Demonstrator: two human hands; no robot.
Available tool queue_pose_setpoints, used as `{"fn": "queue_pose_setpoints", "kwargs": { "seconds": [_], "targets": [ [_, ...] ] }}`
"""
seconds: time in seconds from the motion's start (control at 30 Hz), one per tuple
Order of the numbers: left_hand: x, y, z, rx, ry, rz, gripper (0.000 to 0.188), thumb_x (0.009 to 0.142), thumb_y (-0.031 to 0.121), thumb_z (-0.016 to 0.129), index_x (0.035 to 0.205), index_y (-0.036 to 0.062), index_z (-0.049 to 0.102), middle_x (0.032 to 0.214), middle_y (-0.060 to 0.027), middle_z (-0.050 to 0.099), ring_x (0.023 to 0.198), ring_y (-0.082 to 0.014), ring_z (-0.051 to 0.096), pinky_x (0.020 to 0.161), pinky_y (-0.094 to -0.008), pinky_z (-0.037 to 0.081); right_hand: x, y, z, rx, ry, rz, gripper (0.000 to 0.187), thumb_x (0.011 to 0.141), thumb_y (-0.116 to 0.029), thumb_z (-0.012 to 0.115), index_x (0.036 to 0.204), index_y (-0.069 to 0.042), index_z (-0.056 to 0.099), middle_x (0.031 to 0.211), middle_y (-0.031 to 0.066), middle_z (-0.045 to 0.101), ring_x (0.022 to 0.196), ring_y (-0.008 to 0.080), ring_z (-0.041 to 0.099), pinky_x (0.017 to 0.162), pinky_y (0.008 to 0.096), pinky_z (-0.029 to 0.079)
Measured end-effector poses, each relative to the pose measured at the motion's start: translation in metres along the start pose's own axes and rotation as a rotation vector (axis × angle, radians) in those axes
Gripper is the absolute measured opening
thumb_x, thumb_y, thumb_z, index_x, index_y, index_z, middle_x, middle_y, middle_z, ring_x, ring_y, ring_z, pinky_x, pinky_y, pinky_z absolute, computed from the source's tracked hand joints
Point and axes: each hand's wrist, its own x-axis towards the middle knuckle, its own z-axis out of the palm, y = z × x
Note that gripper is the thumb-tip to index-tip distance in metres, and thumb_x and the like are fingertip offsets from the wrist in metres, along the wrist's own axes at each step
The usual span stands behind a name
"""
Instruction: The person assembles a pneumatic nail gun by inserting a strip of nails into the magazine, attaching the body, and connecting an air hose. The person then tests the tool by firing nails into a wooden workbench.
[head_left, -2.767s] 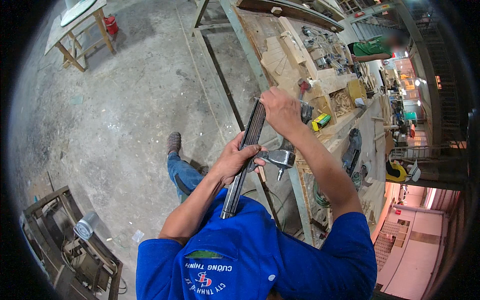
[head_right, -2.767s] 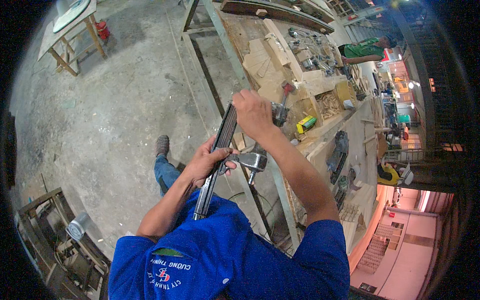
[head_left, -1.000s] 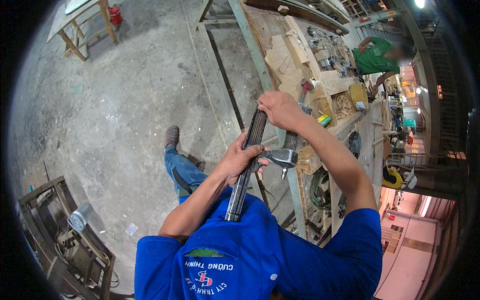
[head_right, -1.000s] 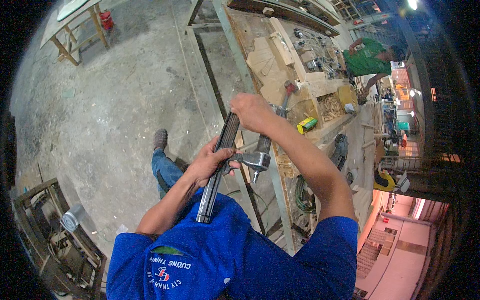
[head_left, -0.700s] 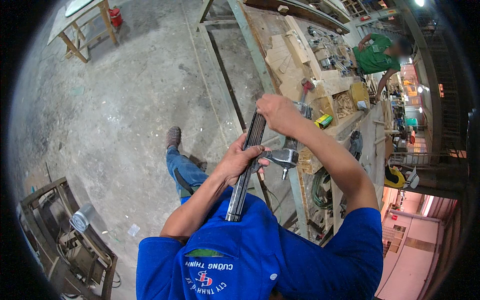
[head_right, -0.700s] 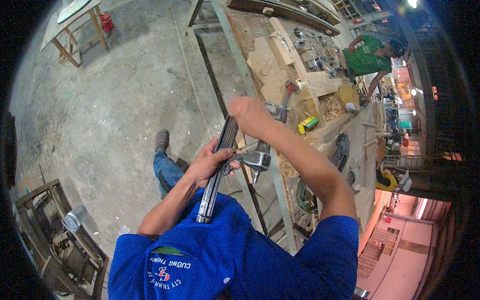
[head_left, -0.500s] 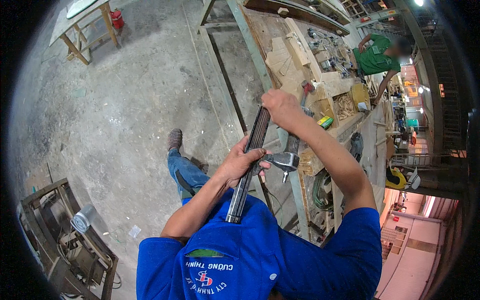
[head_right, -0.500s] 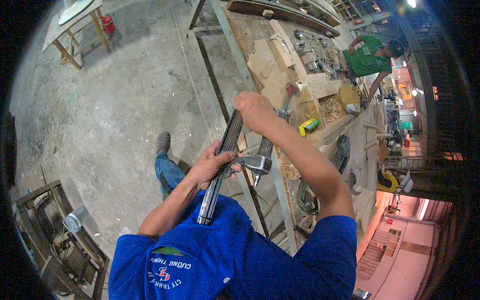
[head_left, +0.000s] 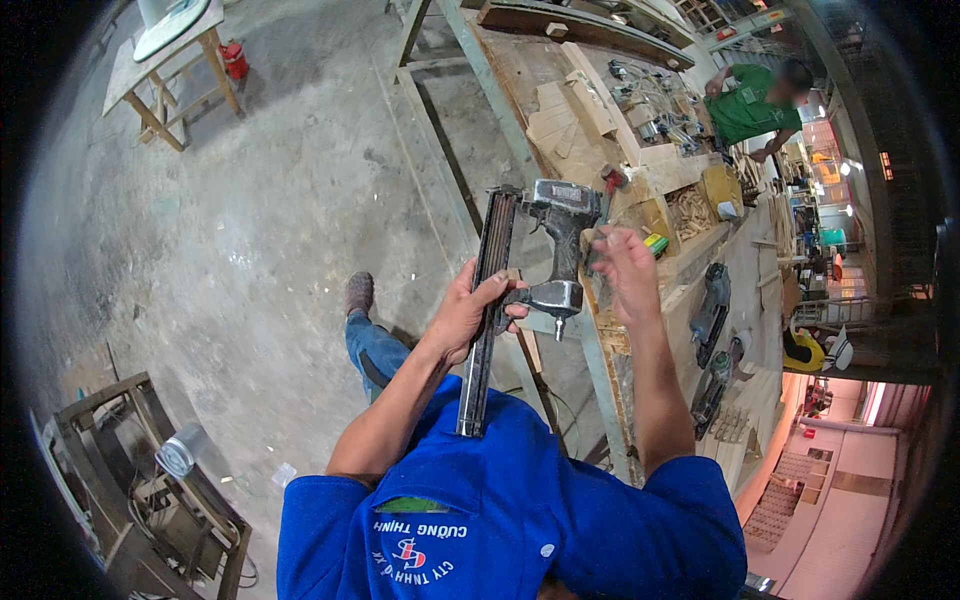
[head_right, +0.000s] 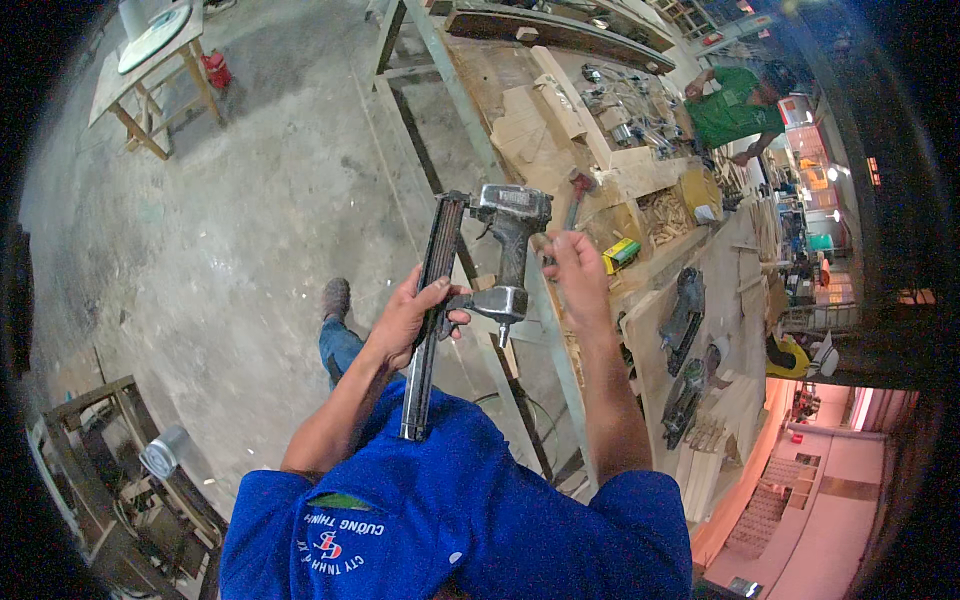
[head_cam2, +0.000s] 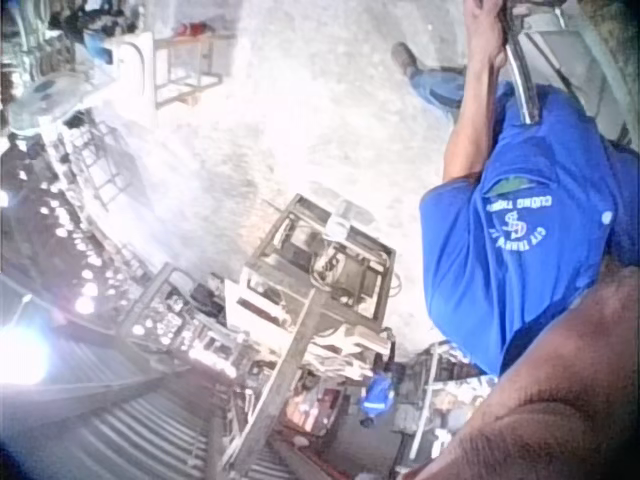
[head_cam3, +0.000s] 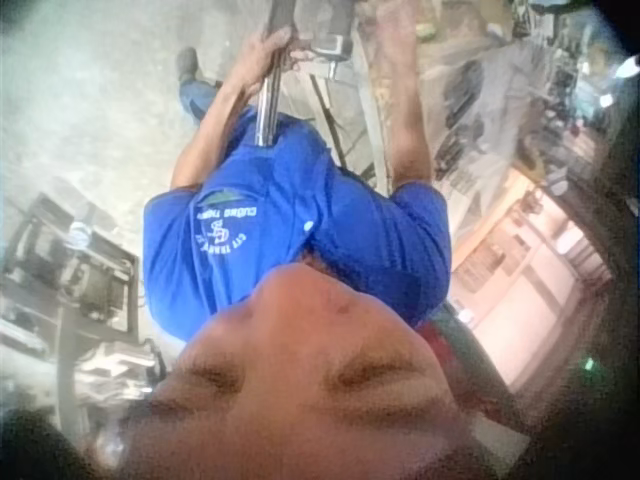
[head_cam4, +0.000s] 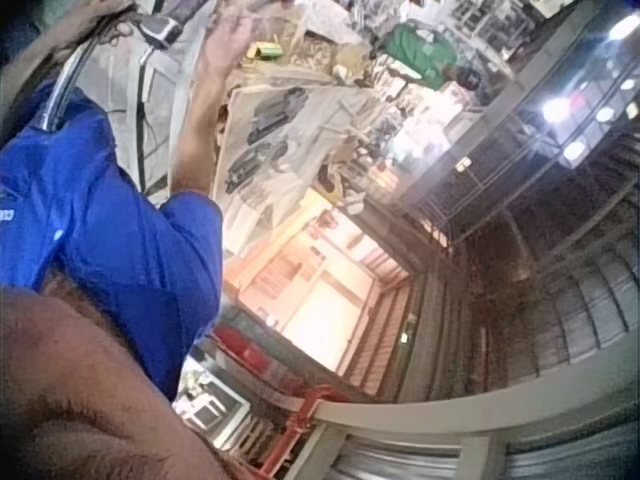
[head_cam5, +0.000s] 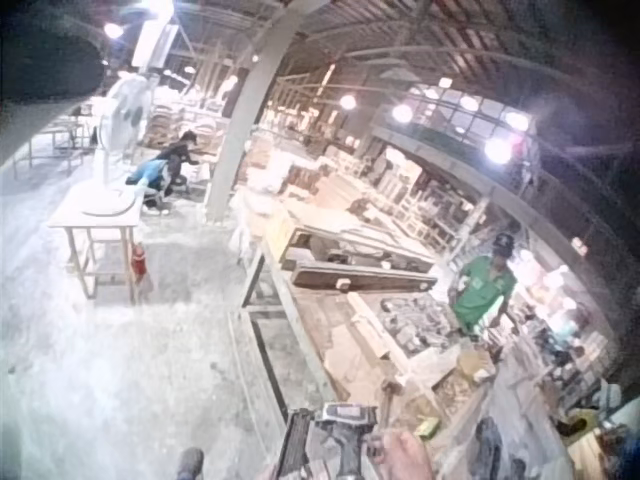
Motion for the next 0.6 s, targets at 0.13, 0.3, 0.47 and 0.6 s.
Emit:
{"fn": "queue_pose_setpoints", "kwargs": {
  "seconds": [0.13, 0.3, 0.47, 0.6],
  "targets": [
    [0.0, 0.002, -0.001, -0.021, 0.004, 0.018, 0.034, 0.112, 0.029, 0.052, 0.139, 0.0092, 0.045, 0.12, -0.0198, 0.067, 0.083, -0.022, 0.076, 0.065, -0.0355, 0.066, -0.017, 0.01, 0.026, 0.429, -0.217, 0.132, 0.02, 0.108, -0.023, 0.063, 0.122, -0.01, 0.06, 0.128, 0.0111, 0.068, 0.104, 0.0242, 0.071, 0.088, 0.0404, 0.06],
    [0.001, -0.004, 0.004, -0.087, -0.032, 0.012, 0.038, 0.114, 0.036, 0.046, 0.141, 0.01, 0.045, 0.118, -0.0194, 0.069, 0.083, -0.0244, 0.077, 0.066, -0.0379, 0.066, -0.025, 0.024, 0.037, 0.459, -0.261, 0.115, 0.017, 0.108, -0.025, 0.063, 0.117, -0.011, 0.06, 0.12, 0.0106, 0.07, 0.092, 0.0201, 0.072, 0.081, 0.0393, 0.063],
    [0.001, -0.004, 0.006, -0.06, -0.066, 0.018, 0.042, 0.114, 0.042, 0.043, 0.141, 0.0099, 0.041, 0.12, -0.0187, 0.069, 0.087, -0.025, 0.077, 0.067, -0.0355, 0.067, -0.026, 0.025, 0.04, 0.435, -0.214, 0.031, 0.018, 0.107, -0.025, 0.066, 0.114, -0.01, 0.06, 0.113, 0.009, 0.07, 0.086, 0.0178, 0.071, 0.075, 0.0358, 0.062],
    [-0.003, -0.003, 0.013, -0.05, -0.043, 0.004, 0.047, 0.114, 0.044, 0.043, 0.145, 0.0102, 0.04, 0.123, -0.0192, 0.068, 0.089, -0.0255, 0.077, 0.065, -0.0346, 0.067, -0.028, 0.018, 0.039, 0.434, -0.22, -0.001, 0.018, 0.106, -0.024, 0.067, 0.114, -0.009, 0.06, 0.112, 0.0088, 0.069, 0.084, 0.0173, 0.07, 0.073, 0.0345, 0.062]
  ]
}}
